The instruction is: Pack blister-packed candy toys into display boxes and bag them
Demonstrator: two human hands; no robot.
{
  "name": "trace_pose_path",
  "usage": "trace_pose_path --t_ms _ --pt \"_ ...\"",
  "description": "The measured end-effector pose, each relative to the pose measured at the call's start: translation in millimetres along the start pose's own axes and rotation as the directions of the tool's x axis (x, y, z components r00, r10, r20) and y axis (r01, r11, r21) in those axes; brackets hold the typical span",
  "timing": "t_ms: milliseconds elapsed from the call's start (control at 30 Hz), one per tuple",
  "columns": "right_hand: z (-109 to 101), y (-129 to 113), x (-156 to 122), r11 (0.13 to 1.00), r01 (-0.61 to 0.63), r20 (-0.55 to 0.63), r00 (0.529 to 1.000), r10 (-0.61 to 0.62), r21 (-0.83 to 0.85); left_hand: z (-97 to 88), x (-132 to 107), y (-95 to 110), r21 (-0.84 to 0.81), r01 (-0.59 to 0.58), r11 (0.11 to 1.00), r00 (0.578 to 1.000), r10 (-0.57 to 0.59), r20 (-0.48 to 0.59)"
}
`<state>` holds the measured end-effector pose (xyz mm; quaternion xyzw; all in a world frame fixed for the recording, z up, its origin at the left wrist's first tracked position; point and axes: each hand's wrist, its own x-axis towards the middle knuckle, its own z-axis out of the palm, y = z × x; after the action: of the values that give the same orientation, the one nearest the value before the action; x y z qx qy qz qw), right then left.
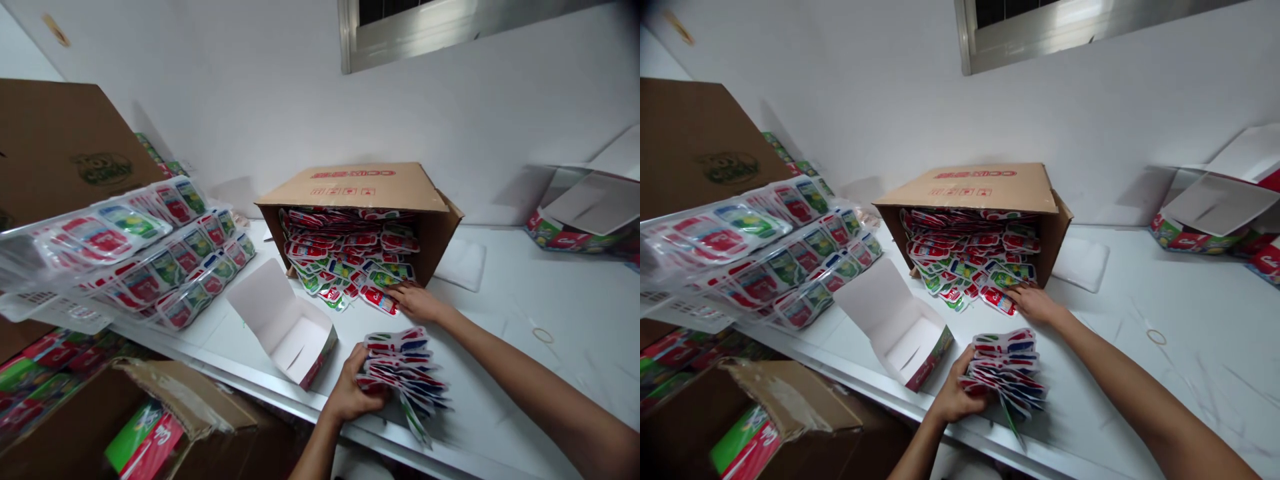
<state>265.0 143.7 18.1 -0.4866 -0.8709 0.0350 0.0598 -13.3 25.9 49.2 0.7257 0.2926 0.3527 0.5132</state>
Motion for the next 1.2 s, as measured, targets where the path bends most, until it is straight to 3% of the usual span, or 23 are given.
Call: trace_pose_path --t_ms 367,500,600,733,833,900,967,1067,1133,1200 --pt "7 -26 10 0.999 -0.039 0.022 0.999 0.039 0.017 1.9 -2 -1 0.026 0.012 1.000 1.000 -0.011 -0.014" --pt "-18 -35 11 0.990 -0.034 0.095 0.995 0.020 0.139 0.2 -1 -2 0.078 -0.001 0.997 1.000 0.002 -0.013" --pt "-50 -40 10 0.944 0.029 0.242 0.964 -0.114 0.327 -0.7 0 -1 0.107 -0.023 0.994 1.000 0.022 0.010" --pt "-79 -49 9 0.801 0.029 0.413 0.845 -0.339 0.597 0.1 -2 -4 0.101 -0.005 0.995 1.000 0.006 -0.006" --pt "-78 -59 11 0.700 -0.038 0.437 0.805 -0.401 0.713 -0.3 -4 -9 0.141 0.006 0.990 1.000 -0.004 -0.012" --pt "-71 -65 10 0.643 -0.084 0.420 0.820 -0.390 0.761 -1.3 -4 -13 0.188 -0.015 0.982 1.000 0.016 -0.003" --pt "-63 -69 1 0.588 -0.125 0.379 0.864 -0.332 0.799 -2.0 -3 -15 0.234 -0.046 0.971 0.999 0.051 -0.015" --pt "-47 -74 -30 0.482 -0.189 0.311 0.932 -0.188 0.856 -0.7 -2 -13 0.234 -0.076 0.969 0.994 0.091 -0.053" --pt "-32 -79 -62 0.307 -0.253 0.275 0.961 -0.030 0.917 2.2 -2 -10 0.167 -0.069 0.984 0.994 0.081 -0.068" --pt "-14 -87 -96 0.090 -0.237 0.223 0.963 0.149 0.967 6.2 -2 -8 0.098 -0.043 0.994 0.994 0.053 -0.099"
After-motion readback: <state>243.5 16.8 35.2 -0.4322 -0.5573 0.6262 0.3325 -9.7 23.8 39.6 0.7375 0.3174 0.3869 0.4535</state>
